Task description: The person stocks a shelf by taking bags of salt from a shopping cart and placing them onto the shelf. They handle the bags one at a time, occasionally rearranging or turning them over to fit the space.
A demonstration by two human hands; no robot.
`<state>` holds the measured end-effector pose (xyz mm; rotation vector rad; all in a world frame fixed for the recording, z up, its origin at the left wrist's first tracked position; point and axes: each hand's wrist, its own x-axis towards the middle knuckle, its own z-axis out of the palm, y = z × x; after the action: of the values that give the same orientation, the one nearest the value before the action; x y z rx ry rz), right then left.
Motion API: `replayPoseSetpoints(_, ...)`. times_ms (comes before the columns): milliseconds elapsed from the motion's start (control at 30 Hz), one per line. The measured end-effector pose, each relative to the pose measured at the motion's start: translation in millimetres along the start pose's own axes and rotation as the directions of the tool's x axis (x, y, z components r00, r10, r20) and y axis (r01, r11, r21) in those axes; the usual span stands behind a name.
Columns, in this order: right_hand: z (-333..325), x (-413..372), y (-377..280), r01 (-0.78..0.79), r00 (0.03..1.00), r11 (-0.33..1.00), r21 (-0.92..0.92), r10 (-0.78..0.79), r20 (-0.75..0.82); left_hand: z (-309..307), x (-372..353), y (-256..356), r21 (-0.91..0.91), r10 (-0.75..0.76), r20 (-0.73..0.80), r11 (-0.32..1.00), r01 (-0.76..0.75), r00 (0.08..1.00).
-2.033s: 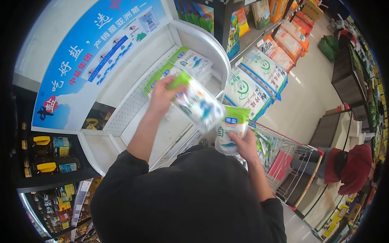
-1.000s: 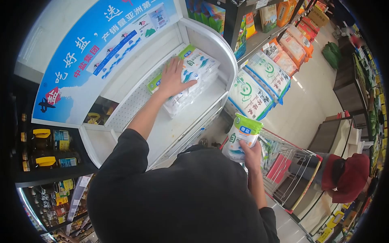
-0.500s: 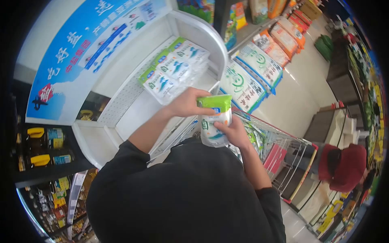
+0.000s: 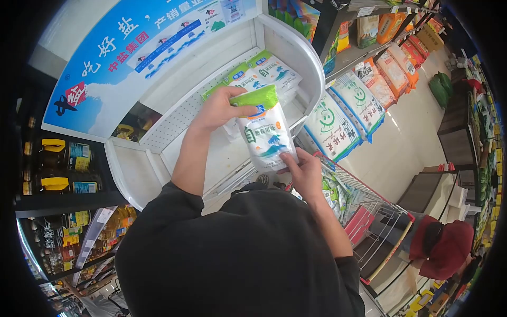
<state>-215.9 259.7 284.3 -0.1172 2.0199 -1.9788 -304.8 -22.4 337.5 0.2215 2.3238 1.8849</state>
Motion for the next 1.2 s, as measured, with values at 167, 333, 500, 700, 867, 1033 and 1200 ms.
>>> replayPoseSetpoints(167, -29.7, -2.4, 25.9, -0.101, 0.993, 0.992, 0.07, 0.105, -0.051, -74.0, 5.5, -28.1, -0.04, -0.095, -0.317, 0.995, 0.087, 0.944)
replayPoseSetpoints(333, -44.7, -17.1, 55.8, -0.19, 0.98, 0.98, 0.053, 0.192, -0.057, -97.7, 30.3, -75.7, 0.058, -0.242, -0.366, 0.958, 0.281, 0.899)
replayPoseSetpoints(500, -44.5, -20.7, 72.1, -0.218, 0.971, 0.972, 0.083, 0.225, -0.085, -45.3, 26.6, -91.0, 0.776, 0.182, -0.536, 0.49, 0.397, 0.824)
replayPoseSetpoints(700, -55.8, -33.2, 99.3, -0.294, 0.945, 0.951, 0.098, 0.304, -0.122, 8.9, 19.1, -121.6, 0.815, 0.346, -0.426, 0.548, 0.188, 0.836)
replayPoseSetpoints(867, -66.8, -36.4, 120.6, -0.339, 0.925, 0.933, 0.119, 0.354, -0.137, -12.5, 24.1, -122.8, 0.871, 0.287, -0.306, 0.47, 0.146, 0.908)
replayPoseSetpoints(1033, -81.0, -44.0, 148.0, -0.371, 0.908, 0.922, 0.106, 0.385, -0.167, -15.5, 23.0, -116.4, 0.883, 0.263, -0.272, 0.451, 0.131, 0.926)
replayPoseSetpoints(1200, -109.1, -60.9, 194.5, -0.436, 0.862, 0.896, 0.082, 0.442, -0.249, 6.8, 14.3, -88.6, 0.888, 0.278, -0.194, 0.457, 0.048, 0.941)
